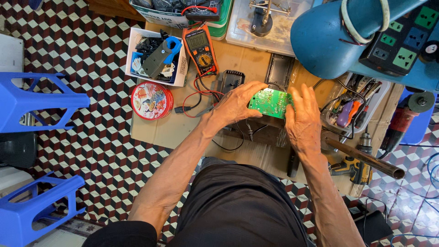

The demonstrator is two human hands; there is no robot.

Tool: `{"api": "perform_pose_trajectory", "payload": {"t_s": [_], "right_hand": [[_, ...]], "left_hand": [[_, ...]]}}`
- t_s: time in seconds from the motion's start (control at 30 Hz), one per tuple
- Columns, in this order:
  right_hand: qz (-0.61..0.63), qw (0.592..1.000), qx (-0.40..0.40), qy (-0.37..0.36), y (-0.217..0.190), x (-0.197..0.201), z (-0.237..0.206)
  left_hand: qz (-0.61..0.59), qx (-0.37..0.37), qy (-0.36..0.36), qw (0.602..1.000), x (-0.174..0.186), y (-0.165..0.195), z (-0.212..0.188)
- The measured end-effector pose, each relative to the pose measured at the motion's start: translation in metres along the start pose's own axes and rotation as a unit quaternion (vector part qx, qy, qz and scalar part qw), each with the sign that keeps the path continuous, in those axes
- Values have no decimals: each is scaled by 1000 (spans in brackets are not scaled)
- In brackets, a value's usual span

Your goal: The person tests a green circuit board by connecting it to a power supply and multimeter, then attaches a small fan to the board and observes it spinning. The person uses a magnifying glass to inspect the board and continues testing with probes.

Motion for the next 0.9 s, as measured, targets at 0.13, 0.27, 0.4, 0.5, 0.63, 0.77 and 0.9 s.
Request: {"api": "perform_pose_trajectory", "payload": {"t_s": [0.13, 0.27, 0.4, 0.5, 0.63, 0.77, 0.9], "right_hand": [[-77, 996, 3, -35, -4, -5, 1], [11, 996, -78, 47, 6, 3, -2], [51, 994, -86, 43, 9, 10, -7], [80, 992, -97, 26, 9, 14, -16], [94, 988, -122, 10, 10, 19, -33], [87, 986, -142, 15, 13, 22, -45], [111, 977, -181, 19, 17, 23, -52]], "left_hand": [[-12, 12, -6, 1000, -1, -1, -1], [2, 20, -4, 1000, -1, 1, 0], [-19, 43, -22, 999, -3, -3, -2], [12, 10, -2, 1000, -4, -1, -3], [-9, 22, -3, 1000, -6, -1, -4], [-32, 26, 14, 999, -2, 1, -10], [-57, 66, 52, 995, -1, -4, -26]]}}
Point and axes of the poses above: each hand's wrist, its own z-axis towards the middle knuckle, its own x-axis out of the back of the hand, y = z × x, the point moved 5 cm from there along z, towards the middle knuckle, and after that the axes turned 13 degrees about -y, right-handed, at the moved point
